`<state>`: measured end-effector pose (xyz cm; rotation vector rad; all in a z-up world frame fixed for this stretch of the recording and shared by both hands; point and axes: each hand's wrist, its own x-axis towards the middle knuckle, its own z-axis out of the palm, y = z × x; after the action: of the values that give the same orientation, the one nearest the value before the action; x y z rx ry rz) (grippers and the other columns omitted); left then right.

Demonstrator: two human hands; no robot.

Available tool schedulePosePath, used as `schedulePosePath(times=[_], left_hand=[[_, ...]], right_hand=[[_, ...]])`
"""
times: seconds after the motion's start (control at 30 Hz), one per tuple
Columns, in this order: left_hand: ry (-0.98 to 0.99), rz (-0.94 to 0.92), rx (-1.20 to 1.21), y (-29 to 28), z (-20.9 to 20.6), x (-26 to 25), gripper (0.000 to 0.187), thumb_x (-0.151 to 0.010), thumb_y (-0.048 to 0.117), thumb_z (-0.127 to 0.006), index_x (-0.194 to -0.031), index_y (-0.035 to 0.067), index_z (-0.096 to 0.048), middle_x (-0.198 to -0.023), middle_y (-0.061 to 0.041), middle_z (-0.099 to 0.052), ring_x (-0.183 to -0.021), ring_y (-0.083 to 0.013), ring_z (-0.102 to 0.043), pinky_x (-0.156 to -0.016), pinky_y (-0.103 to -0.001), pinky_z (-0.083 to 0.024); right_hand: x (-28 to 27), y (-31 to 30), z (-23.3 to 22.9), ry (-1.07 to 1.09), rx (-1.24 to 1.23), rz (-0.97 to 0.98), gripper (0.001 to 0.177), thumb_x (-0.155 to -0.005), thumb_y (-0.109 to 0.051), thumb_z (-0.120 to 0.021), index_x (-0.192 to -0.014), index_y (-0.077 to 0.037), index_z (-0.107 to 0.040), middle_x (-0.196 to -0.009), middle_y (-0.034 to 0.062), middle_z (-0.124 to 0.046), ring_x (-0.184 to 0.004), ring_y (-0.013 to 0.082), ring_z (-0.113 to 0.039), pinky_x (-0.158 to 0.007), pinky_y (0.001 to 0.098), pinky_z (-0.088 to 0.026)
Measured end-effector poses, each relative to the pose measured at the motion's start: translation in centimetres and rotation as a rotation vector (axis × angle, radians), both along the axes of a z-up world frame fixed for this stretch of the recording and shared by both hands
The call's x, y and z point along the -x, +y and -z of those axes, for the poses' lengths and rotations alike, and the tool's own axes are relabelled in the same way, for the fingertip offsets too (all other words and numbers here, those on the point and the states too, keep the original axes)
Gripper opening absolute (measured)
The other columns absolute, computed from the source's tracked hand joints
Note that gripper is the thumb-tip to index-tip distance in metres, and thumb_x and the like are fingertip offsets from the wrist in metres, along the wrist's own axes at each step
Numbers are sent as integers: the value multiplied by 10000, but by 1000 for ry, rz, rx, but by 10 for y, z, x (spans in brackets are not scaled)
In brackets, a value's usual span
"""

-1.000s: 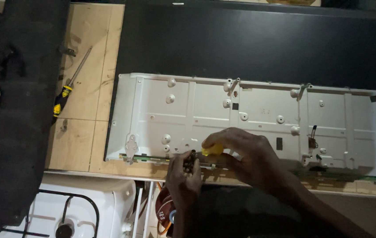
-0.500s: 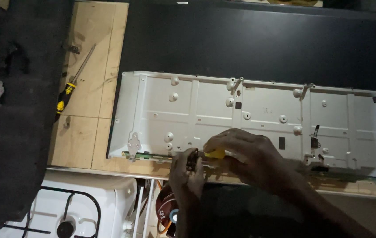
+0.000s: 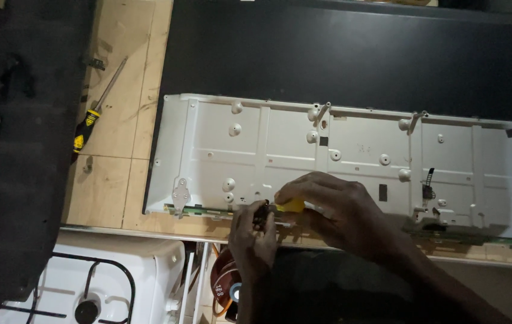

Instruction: Disconnecting internal cables and components of a television using a screwdriver during disassembly.

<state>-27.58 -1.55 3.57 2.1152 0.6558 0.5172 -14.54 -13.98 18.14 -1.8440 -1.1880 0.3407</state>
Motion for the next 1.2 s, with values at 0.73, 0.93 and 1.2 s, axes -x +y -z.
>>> schedulePosePath(times=[0.73, 0.93, 1.2], left_hand=[[-34, 510, 341, 68, -67, -22, 210, -1010, 250, -521, -868, 126, -614, -767, -38, -668, -620, -162, -595, -493, -288, -458], [-109, 395, 381, 60, -91, -23, 310, -815, 420, -711, -828, 143, -573, -1033, -38, -735, -775, -150, -635, -629, -304, -457], [-97, 618, 324, 79, -77, -18, 497, -1029, 442, -429, -1282, 73, -645, -1219, -119, -752, -1058, -271, -744, -853, -374, -577]], right_hand=[[-28, 24, -39, -23, 204, -531, 479, -831, 73, -704, -1289, -65, -674, -1343, 152, -678, -1229, 289, -611, -945, 323, -577], [-8, 25, -42, -7, 96, -153, 372, -862, -165, -816, -1193, -53, -687, -1155, 146, -653, -862, 261, -706, -630, 343, -586], [-12, 27, -52, -18, 33, -253, 357, -757, 72, -823, -1069, -88, -754, -1141, 104, -782, -1066, 274, -724, -796, 348, -615]])
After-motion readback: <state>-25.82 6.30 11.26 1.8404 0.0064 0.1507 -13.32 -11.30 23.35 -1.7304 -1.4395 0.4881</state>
